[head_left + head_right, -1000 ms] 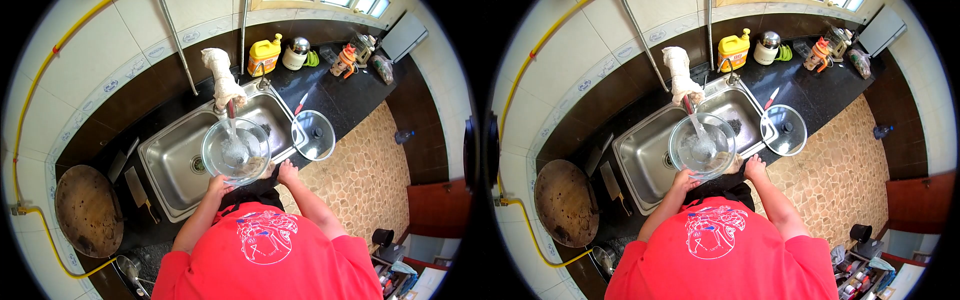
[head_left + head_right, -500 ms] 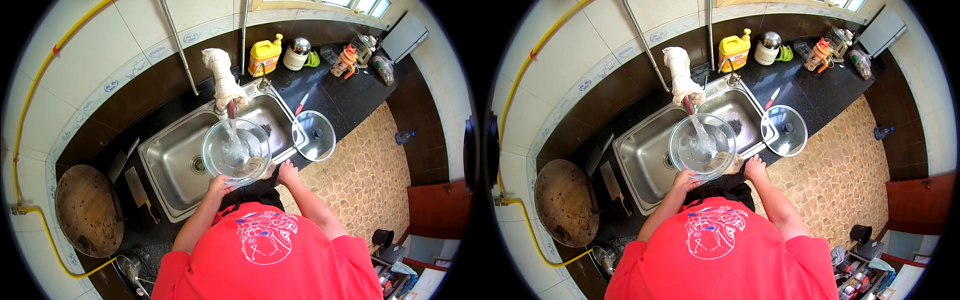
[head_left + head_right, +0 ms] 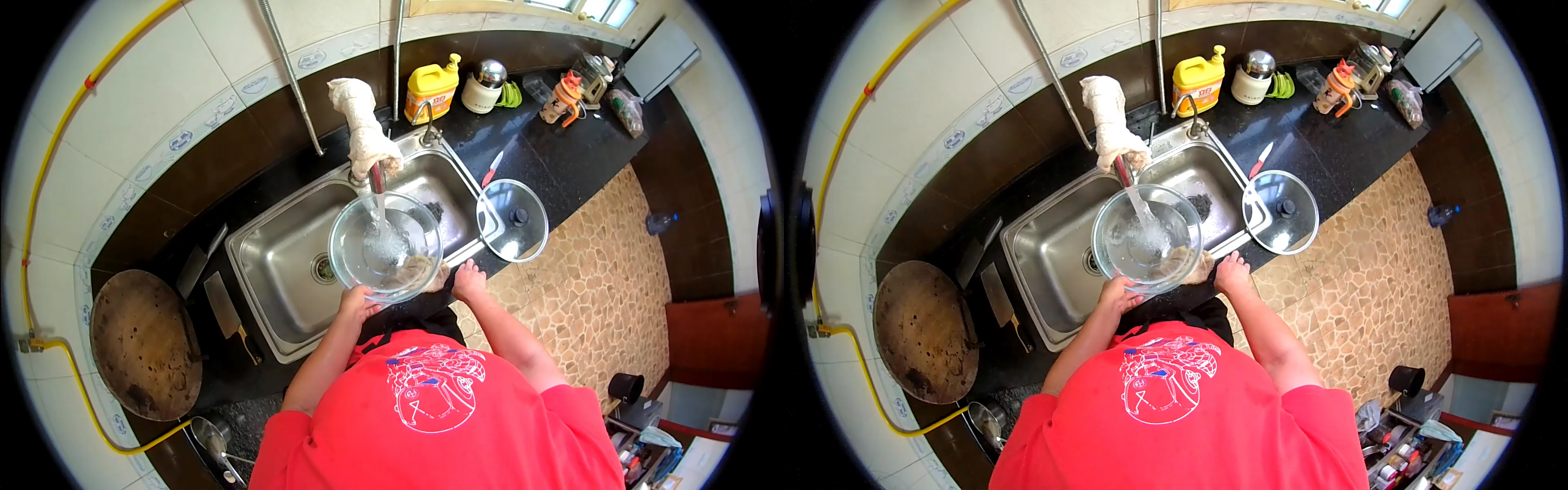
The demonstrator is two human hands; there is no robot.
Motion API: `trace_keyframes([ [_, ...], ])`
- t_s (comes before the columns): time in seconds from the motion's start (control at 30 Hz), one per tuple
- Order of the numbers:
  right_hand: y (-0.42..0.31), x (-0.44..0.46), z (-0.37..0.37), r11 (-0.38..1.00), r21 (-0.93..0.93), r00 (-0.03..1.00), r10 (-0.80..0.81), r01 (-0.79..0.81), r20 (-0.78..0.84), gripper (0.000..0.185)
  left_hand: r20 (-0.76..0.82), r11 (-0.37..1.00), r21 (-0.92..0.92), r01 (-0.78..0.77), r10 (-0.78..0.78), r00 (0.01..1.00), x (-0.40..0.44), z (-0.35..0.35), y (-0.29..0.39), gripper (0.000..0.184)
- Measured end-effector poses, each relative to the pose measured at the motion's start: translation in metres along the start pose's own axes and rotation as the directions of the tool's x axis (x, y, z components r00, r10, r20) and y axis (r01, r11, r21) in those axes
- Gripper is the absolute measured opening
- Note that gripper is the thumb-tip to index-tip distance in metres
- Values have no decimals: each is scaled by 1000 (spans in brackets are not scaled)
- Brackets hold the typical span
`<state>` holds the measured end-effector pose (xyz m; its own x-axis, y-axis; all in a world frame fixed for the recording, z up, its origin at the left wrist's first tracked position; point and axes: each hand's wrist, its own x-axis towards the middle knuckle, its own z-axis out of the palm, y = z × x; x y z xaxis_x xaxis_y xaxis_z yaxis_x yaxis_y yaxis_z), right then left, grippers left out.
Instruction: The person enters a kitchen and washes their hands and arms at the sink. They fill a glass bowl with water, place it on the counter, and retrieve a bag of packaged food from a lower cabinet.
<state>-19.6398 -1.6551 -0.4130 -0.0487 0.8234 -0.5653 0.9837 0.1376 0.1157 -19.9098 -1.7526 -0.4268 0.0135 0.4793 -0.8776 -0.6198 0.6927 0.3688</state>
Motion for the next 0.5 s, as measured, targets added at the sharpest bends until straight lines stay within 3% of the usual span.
trace_keyframes([
  [0.33, 0, 0, 2, 1000, 9, 999, 3, -3, -33, 49, -32, 999, 5, -39, 39, 999, 0, 2, -2, 49],
  [0.5, 0, -1, 1, 1000, 15, 1000, 4, -4, -28, 50, -31, 999, 2, -32, 32, 999, 0, 2, -2, 55],
])
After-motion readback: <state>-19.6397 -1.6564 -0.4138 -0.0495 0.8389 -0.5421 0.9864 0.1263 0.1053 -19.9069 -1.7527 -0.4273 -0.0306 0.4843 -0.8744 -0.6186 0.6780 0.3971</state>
